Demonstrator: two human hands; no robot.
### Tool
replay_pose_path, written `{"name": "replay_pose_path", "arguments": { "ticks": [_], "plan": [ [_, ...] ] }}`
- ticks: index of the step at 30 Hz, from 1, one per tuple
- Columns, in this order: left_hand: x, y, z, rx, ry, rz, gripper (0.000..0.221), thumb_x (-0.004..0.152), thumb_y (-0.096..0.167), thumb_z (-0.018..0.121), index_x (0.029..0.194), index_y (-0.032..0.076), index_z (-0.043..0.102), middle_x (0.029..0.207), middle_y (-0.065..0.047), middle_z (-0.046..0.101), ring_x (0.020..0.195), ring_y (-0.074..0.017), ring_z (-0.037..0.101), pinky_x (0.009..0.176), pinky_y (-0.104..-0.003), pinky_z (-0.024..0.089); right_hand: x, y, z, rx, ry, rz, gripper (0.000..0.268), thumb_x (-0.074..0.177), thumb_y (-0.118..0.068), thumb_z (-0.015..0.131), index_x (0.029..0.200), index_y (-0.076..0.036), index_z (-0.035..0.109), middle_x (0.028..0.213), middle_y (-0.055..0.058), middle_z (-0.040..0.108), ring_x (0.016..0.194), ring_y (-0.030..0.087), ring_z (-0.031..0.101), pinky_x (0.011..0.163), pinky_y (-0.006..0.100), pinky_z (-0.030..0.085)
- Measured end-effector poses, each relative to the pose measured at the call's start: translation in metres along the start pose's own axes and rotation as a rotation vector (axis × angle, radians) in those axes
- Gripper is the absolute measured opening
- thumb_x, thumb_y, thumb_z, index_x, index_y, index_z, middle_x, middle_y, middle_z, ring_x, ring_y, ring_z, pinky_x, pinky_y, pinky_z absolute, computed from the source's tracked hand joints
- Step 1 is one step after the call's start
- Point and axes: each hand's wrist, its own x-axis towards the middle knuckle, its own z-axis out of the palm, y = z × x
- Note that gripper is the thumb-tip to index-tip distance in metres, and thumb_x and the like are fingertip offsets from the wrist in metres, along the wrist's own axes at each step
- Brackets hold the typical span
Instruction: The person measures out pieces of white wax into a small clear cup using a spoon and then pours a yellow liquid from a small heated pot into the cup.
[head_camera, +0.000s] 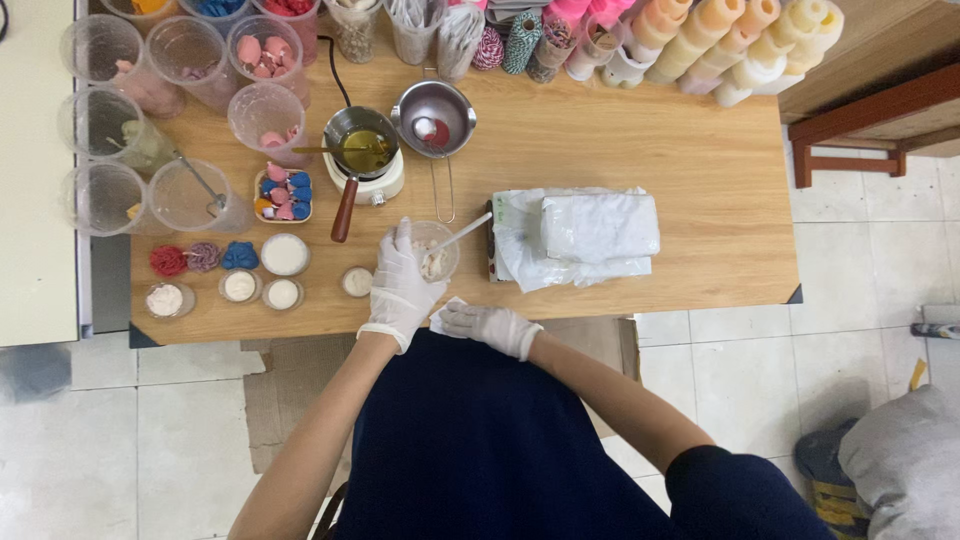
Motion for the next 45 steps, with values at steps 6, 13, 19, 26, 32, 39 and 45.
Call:
{"name": "replay_pose_path", "arguments": {
  "ticks": [6,13,19,26,32,39,45],
  "plan": [
    [-0.001,-0.012,-0.001,0.017,-0.009,0.053,0.117,0.065,0.017,0.092,0.156,0.000,0.020,0.150,-0.026,0.035,0.131,-0.0418,0.048,0.105,-0.044,0.048,-0.116,0.026,-0.004,-0.205,-0.149,0.126,0.082,0.082,0.016,0.056,0.156,-0.014,0.038,0.161,0.003,0.037,0.145,0.022,0.045,0.118,0.034,0.034],
    [-0.020,-0.012,-0.031,0.153,0.049,0.011,0.121,0.062,0.022,0.095,0.154,-0.003,0.021,0.148,-0.026,0.035,0.132,-0.0408,0.044,0.107,-0.046,0.042,-0.121,-0.071,-0.186,0.422,0.117,0.968,0.029,0.089,-0.005,0.070,0.115,-0.017,0.078,0.115,0.006,0.080,0.110,0.020,0.074,0.096,0.030,0.055],
    [-0.063,-0.027,-0.047,0.447,-0.210,-0.056,0.075,0.085,0.041,0.075,0.139,0.001,0.041,0.114,-0.019,0.065,0.099,-0.0346,0.068,0.085,-0.046,0.055,-0.058,-0.065,-0.235,-0.012,0.880,0.718,0.039,0.103,0.005,0.051,0.135,-0.009,0.067,0.141,0.015,0.065,0.137,0.026,0.061,0.117,0.034,0.047],
    [-0.084,-0.126,-0.074,0.456,-0.224,-0.357,0.022,0.089,0.018,0.062,0.106,0.009,0.073,0.104,-0.017,0.074,0.100,-0.0354,0.073,0.082,-0.046,0.060,-0.062,-0.008,-0.177,-0.526,0.333,0.786,0.049,0.094,-0.023,0.066,0.142,-0.027,0.061,0.143,-0.002,0.062,0.142,0.023,0.052,0.121,0.061,0.027],
    [-0.072,-0.260,-0.104,0.497,0.143,-0.668,0.086,0.088,0.046,0.073,0.148,-0.006,0.041,0.146,-0.024,0.051,0.129,-0.0332,0.056,0.101,-0.041,0.050,-0.061,-0.016,-0.185,-0.519,0.546,0.748,0.050,0.096,-0.018,0.067,0.146,-0.023,0.059,0.150,0.012,0.060,0.140,0.031,0.056,0.120,0.059,0.036],
    [-0.043,-0.317,-0.095,-0.090,0.836,-0.413,0.109,0.061,0.018,0.098,0.150,-0.004,0.039,0.142,-0.033,0.043,0.129,-0.0467,0.043,0.108,-0.045,0.037,-0.003,-0.077,-0.215,-0.328,0.815,0.570,0.043,0.102,-0.001,0.064,0.143,-0.013,0.060,0.137,0.018,0.067,0.121,0.034,0.065,0.103,0.044,0.053],
    [-0.028,-0.314,-0.093,-0.288,0.847,-0.624,0.073,0.069,0.018,0.094,0.134,0.005,0.062,0.132,-0.016,0.063,0.120,-0.0321,0.061,0.108,-0.039,0.048,0.066,-0.103,-0.195,-0.519,0.443,0.529,0.034,0.088,-0.018,0.071,0.122,-0.018,0.072,0.126,0.005,0.072,0.111,0.026,0.067,0.092,0.039,0.052]
  ]
}}
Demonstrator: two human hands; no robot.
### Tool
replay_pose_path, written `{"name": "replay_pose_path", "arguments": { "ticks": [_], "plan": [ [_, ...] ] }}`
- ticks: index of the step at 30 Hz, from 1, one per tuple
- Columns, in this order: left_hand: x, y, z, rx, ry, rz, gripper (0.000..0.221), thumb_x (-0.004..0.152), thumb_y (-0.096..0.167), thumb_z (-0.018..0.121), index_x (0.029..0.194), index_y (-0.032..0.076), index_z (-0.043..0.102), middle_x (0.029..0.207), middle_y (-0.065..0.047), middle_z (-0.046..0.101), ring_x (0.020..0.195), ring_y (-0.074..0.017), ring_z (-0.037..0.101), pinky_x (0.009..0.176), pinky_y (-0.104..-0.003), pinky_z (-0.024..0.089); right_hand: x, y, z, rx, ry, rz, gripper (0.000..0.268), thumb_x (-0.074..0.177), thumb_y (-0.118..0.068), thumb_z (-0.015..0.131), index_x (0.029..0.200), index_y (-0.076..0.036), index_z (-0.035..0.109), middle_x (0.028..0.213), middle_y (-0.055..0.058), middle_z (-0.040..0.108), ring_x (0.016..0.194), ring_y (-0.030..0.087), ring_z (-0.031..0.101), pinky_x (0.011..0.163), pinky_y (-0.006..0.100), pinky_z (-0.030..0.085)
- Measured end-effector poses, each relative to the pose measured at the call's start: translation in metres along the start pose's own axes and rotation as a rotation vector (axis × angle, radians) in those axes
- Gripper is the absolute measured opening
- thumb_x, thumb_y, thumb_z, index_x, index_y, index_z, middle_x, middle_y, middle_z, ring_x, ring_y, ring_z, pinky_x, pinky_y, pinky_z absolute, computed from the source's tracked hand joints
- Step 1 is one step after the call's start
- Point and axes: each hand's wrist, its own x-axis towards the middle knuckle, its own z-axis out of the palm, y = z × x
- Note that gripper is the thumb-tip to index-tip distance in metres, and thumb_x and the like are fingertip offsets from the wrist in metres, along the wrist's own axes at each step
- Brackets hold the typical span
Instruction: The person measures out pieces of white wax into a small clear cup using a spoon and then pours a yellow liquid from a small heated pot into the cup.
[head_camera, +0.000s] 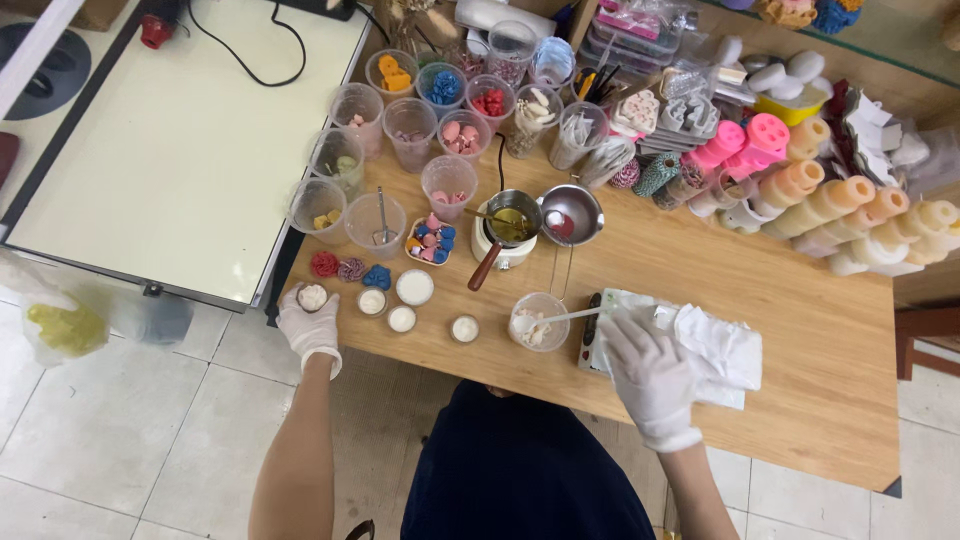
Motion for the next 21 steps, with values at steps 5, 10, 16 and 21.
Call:
{"name": "replay_pose_path", "arguments": {
  "ticks": [5,10,16,21],
  "plan": [
    [-0.048,0.023,-0.040,-0.184,0.086,0.184,0.056,0.073,0.010,0.088,0.119,-0.003,0.059,0.123,-0.019,0.053,0.108,-0.0311,0.060,0.097,-0.038,0.050,0.029,-0.015,0.037,-0.097,-0.028,-0.263,0.038,0.081,-0.022,0.074,0.119,-0.019,0.072,0.128,0.003,0.067,0.124,0.026,0.060,0.111,0.048,0.042],
    [-0.103,0.110,-0.123,0.208,-0.349,0.208,0.045,0.078,0.012,0.079,0.118,0.001,0.062,0.117,-0.019,0.061,0.105,-0.0328,0.065,0.094,-0.041,0.052,0.053,-0.013,0.053,-0.141,-0.452,-0.101,0.053,0.076,-0.028,0.072,0.126,-0.012,0.059,0.144,0.014,0.052,0.121,0.033,0.057,0.111,0.048,0.039],
    [-0.165,0.282,-0.205,0.690,-0.947,-0.048,0.048,0.076,0.030,0.080,0.116,0.013,0.060,0.108,-0.013,0.074,0.100,-0.0254,0.075,0.095,-0.036,0.056,0.055,-0.025,0.048,-0.176,-0.078,-0.268,0.039,0.090,-0.029,0.067,0.122,-0.009,0.059,0.140,0.017,0.056,0.120,0.035,0.059,0.105,0.049,0.046],
    [-0.246,0.343,-0.229,0.772,-0.851,0.452,0.072,0.064,0.045,0.082,0.122,0.011,0.058,0.105,-0.010,0.059,0.083,-0.0278,0.074,0.067,-0.044,0.061,0.015,-0.096,0.085,0.420,-0.364,-0.097,0.044,0.099,-0.021,0.065,0.141,-0.013,0.053,0.143,0.010,0.058,0.119,0.031,0.065,0.097,0.039,0.054]
  ]
}}
